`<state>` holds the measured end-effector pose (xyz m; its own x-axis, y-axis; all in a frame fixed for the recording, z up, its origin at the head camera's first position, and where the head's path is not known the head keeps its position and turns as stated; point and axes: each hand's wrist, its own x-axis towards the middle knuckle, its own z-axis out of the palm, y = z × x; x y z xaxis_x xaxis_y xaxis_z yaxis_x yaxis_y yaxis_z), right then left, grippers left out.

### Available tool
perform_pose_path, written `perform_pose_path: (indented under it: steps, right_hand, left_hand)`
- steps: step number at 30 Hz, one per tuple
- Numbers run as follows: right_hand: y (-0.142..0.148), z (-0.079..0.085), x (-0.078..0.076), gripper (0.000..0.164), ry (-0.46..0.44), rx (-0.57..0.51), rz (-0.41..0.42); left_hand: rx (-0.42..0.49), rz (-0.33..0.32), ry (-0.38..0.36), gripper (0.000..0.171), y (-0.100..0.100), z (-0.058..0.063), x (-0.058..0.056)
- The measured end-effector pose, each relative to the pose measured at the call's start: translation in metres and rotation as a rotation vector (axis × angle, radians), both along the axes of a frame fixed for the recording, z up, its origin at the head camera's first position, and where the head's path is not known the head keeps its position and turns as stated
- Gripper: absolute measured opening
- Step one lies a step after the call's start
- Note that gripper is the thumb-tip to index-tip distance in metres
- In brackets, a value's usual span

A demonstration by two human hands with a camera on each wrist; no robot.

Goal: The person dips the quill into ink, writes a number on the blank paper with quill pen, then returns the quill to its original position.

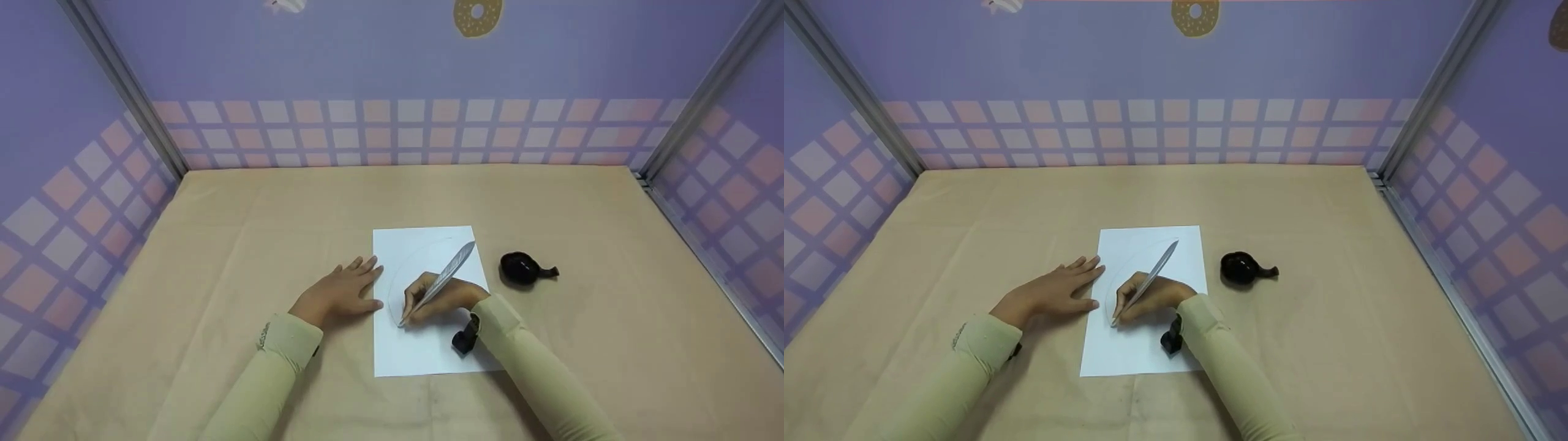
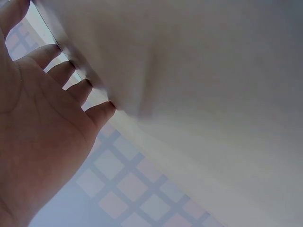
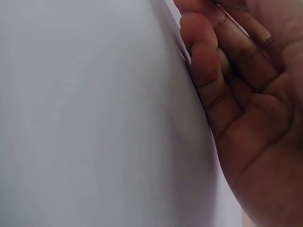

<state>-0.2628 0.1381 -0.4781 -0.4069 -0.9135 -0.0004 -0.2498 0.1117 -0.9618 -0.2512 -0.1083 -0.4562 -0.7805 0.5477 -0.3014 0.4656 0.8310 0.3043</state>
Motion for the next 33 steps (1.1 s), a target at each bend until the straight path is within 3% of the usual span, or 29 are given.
perform_pose_path:
  steps: [33]
  right_hand:
    - [0.015,0.002,0.013,0.012,-0.034,-0.020,0.086]
  left_hand:
    - [0.004,-0.002,0.008,0.078,0.000,-0.004,-0.003]
